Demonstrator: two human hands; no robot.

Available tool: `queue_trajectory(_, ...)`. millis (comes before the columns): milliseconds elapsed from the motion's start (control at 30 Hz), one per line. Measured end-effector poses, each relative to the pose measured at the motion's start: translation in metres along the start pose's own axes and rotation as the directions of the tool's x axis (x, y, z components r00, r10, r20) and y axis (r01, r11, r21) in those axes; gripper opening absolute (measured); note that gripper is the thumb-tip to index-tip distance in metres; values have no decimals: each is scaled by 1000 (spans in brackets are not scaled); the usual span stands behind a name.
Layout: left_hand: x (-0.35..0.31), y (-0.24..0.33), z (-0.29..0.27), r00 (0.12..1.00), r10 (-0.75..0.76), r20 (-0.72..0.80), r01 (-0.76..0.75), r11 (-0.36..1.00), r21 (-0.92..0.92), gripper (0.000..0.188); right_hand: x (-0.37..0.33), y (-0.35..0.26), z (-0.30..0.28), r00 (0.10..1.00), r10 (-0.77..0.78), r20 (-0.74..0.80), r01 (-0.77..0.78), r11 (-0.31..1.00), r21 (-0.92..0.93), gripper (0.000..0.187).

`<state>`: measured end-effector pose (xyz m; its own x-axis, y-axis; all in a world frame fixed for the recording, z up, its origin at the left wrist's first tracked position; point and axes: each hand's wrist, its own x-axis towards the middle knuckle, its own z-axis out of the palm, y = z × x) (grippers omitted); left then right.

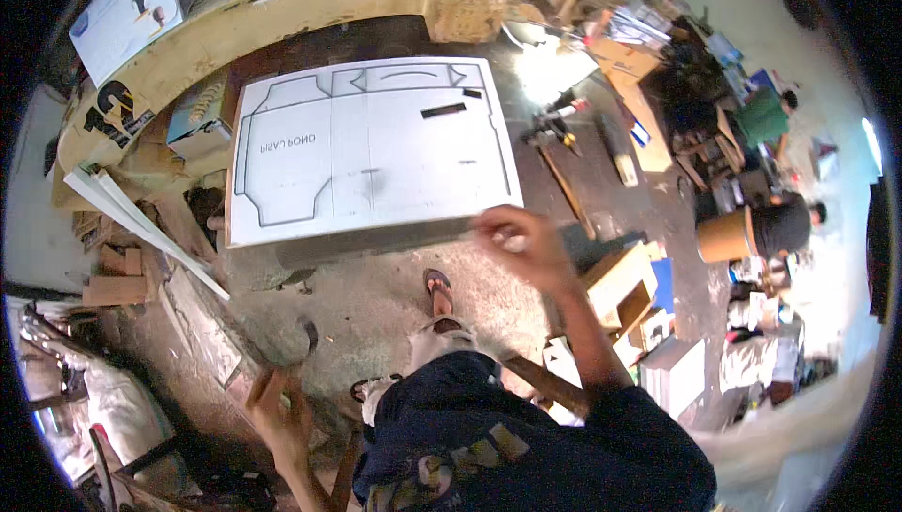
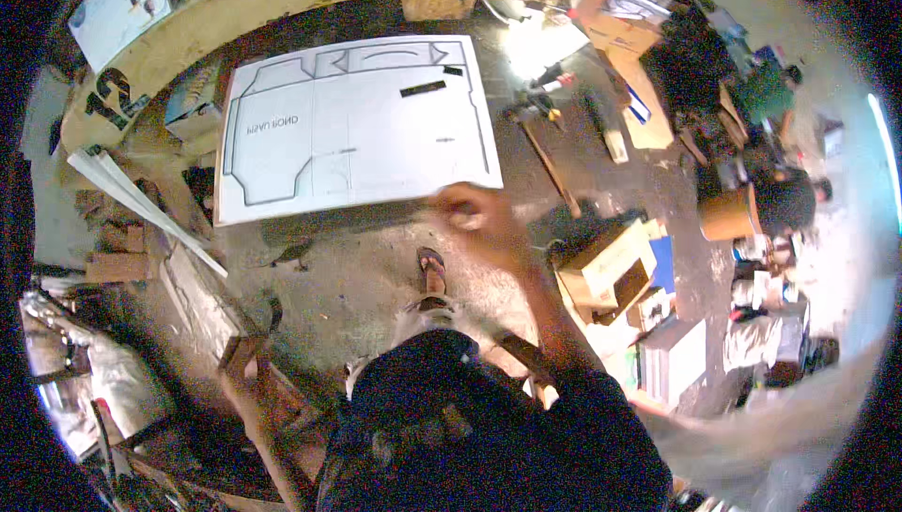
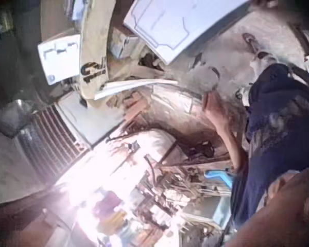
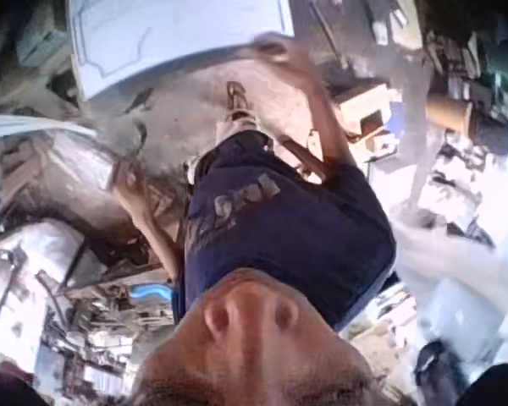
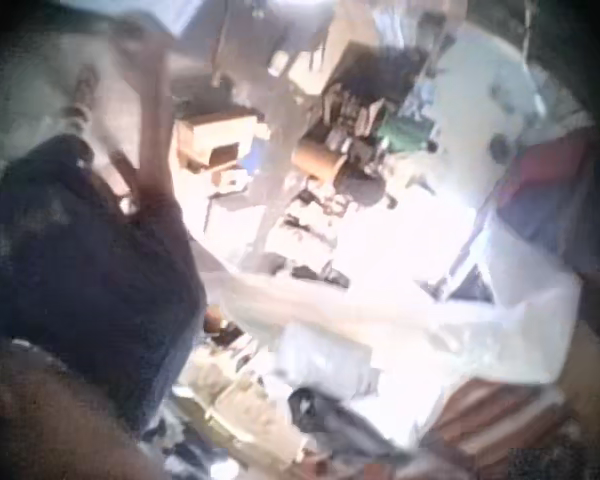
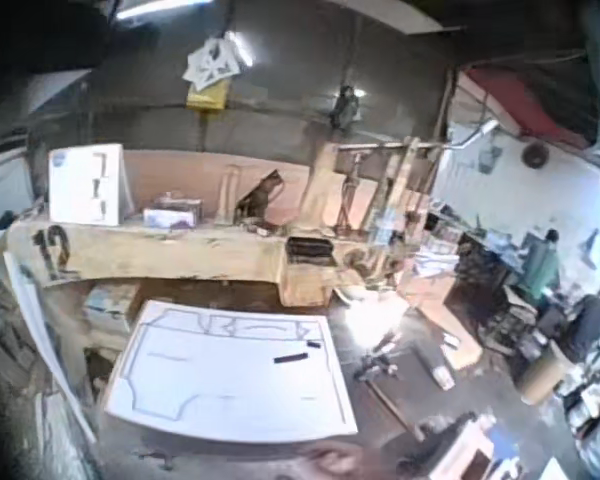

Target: The person bends a metal strip using a manual bending machine, smooths a small black component against a bench grinder, and attaches pieces to a large white signage panel using pliers and a hand tool.

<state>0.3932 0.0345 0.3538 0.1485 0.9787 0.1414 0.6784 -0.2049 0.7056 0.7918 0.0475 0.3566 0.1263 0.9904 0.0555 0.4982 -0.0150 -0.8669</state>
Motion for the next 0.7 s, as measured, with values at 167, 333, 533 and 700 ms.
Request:
queue_trajectory(167,115,-7,135,998,59,34,-60,997,45,29,13,302,-184,845,11,-535,-347,772,-532,35)
queue_trajectory(333,161,-34,181,997,77,18,-79,980,184,40,60,411,-252,536,417,-734,-839,164,-519,117)
queue_trajectory(533,160,-7,238,1000,12,29,-13,998,56,43,69,419,-299,463,295,-836,-870,-29,-492,104)
queue_trajectory(700,154,-13,264,998,-19,-59,21,1000,22,39,51,395,-344,633,228,-739,-765,329,-553,84)
